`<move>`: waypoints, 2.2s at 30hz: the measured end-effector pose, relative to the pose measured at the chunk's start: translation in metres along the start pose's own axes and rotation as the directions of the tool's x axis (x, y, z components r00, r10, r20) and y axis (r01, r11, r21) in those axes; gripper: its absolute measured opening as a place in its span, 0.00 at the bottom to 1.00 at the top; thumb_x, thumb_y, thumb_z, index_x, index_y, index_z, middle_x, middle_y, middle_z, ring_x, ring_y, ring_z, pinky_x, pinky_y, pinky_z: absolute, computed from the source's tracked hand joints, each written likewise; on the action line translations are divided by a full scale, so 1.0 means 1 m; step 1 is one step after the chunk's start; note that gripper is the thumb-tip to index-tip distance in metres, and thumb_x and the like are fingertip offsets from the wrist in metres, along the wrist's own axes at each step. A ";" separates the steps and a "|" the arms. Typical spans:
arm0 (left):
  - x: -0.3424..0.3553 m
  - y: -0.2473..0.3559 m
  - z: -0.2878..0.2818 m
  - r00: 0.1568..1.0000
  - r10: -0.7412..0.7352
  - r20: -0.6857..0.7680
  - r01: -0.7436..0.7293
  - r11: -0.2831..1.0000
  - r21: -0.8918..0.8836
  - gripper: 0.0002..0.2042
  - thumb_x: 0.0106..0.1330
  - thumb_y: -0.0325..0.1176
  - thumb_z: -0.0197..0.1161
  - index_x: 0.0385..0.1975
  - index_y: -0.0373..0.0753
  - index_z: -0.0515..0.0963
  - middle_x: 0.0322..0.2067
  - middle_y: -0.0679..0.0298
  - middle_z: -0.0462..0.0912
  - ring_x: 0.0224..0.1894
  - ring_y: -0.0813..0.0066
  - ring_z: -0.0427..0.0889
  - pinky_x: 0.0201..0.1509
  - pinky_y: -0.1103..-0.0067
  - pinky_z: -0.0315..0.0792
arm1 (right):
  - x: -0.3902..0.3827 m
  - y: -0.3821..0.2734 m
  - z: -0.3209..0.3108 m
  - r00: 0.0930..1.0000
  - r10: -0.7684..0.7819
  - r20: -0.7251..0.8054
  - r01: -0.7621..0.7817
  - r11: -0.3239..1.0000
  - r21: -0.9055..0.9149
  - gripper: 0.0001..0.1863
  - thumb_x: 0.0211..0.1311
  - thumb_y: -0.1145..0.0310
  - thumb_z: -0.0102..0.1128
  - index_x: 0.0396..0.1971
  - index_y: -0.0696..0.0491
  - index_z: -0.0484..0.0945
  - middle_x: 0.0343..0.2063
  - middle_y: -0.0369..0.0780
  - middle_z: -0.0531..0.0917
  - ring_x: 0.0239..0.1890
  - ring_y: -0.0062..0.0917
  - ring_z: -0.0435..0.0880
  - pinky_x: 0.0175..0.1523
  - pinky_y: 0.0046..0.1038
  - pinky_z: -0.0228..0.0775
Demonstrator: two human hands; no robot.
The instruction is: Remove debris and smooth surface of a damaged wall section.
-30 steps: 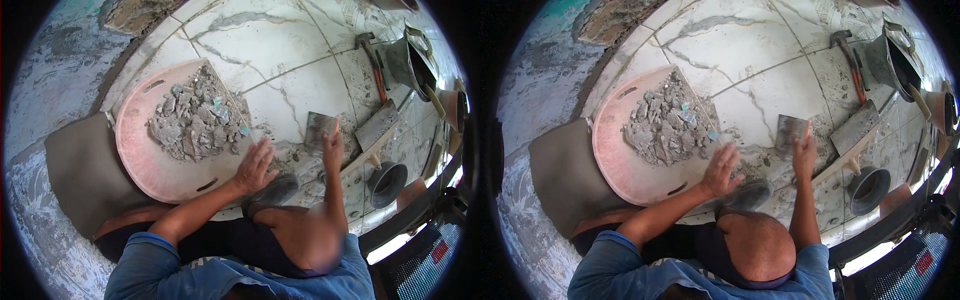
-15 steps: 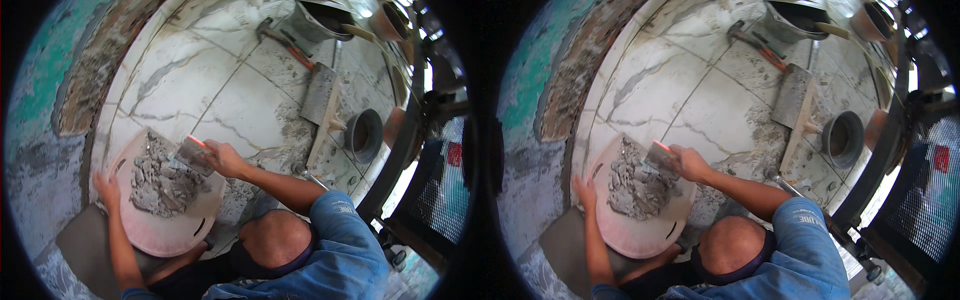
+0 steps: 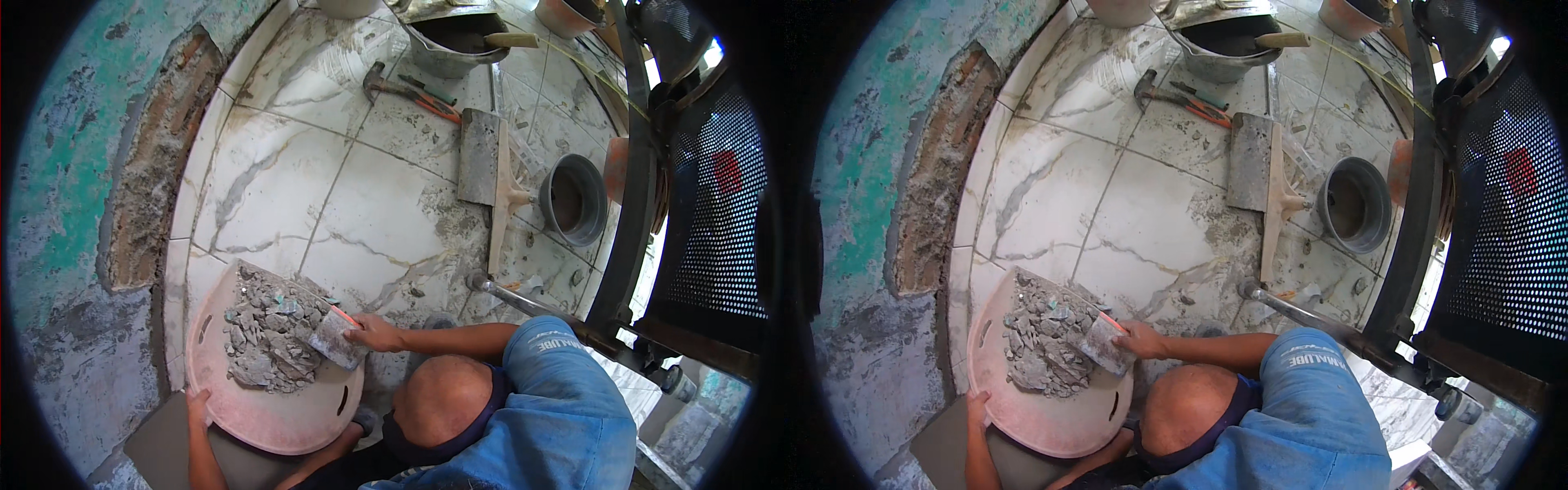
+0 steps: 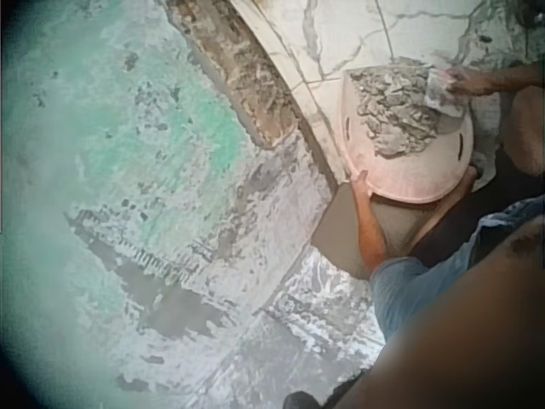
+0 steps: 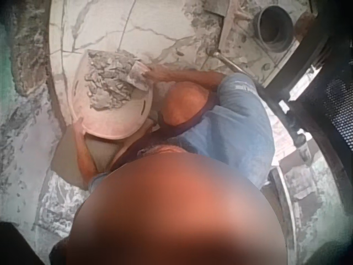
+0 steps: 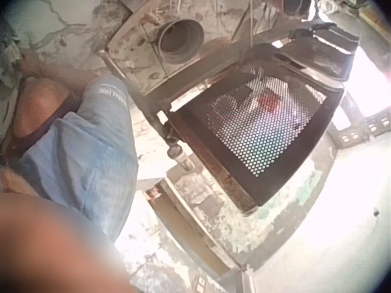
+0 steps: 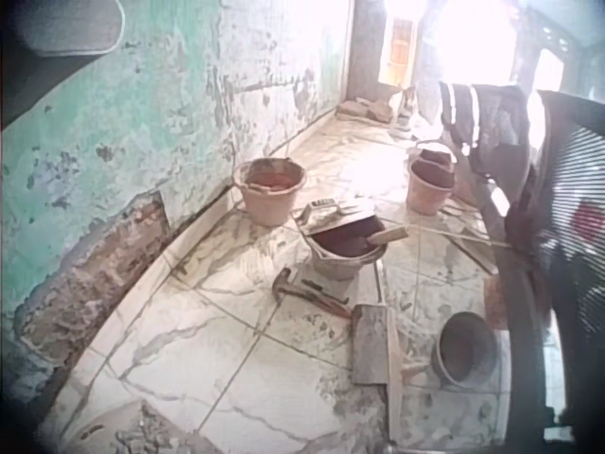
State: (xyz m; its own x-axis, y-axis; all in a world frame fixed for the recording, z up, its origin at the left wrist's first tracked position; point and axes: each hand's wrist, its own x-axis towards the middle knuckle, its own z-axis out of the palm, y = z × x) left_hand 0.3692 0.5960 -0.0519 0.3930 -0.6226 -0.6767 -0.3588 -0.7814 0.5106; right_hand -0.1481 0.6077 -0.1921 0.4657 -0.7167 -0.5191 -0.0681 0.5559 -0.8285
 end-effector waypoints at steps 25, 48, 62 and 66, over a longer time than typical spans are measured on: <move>0.028 0.251 0.143 0.857 0.408 0.313 -0.298 0.890 -0.344 0.18 0.55 0.23 0.54 0.47 0.27 0.71 0.34 0.60 0.80 0.32 0.71 0.81 0.36 0.77 0.78 | -0.059 -0.262 -0.180 0.763 -0.350 -0.544 -0.017 0.830 -0.557 0.15 0.57 0.63 0.59 0.37 0.60 0.76 0.27 0.52 0.78 0.32 0.43 0.77 0.39 0.37 0.68; -0.213 0.490 0.137 0.414 0.556 0.721 -0.602 0.762 -0.241 0.30 0.52 0.25 0.58 0.59 0.30 0.62 0.52 0.54 0.73 0.51 0.61 0.76 0.53 0.69 0.73 | -0.391 -0.320 -0.069 0.274 -0.208 -0.939 0.017 0.977 -0.212 0.16 0.57 0.60 0.59 0.37 0.58 0.76 0.27 0.52 0.79 0.31 0.46 0.79 0.38 0.39 0.68; -0.542 0.466 0.516 -0.084 0.366 0.927 -0.765 0.573 -0.296 0.19 0.47 0.24 0.54 0.43 0.27 0.75 0.35 0.54 0.82 0.32 0.67 0.82 0.38 0.74 0.76 | -0.769 -0.161 -0.021 -0.468 0.143 -0.872 -0.004 0.986 0.164 0.15 0.53 0.64 0.63 0.34 0.60 0.79 0.23 0.37 0.78 0.27 0.18 0.72 0.34 0.25 0.67; -0.608 0.359 0.667 0.026 0.271 0.962 -0.800 0.583 -0.143 0.20 0.47 0.25 0.56 0.44 0.28 0.75 0.34 0.53 0.82 0.33 0.67 0.82 0.39 0.74 0.75 | -0.875 -0.032 -0.069 -0.449 0.326 -0.832 0.147 0.945 0.291 0.14 0.52 0.64 0.64 0.33 0.59 0.79 0.22 0.37 0.77 0.26 0.19 0.72 0.34 0.25 0.67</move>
State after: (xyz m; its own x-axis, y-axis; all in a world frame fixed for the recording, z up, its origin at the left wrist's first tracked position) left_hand -0.5631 0.7218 0.1888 -0.9017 -0.1875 -0.3897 -0.4028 0.0364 0.9145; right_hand -0.6143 1.1879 0.2744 -0.9652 0.1526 -0.2123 0.2614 0.5426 -0.7983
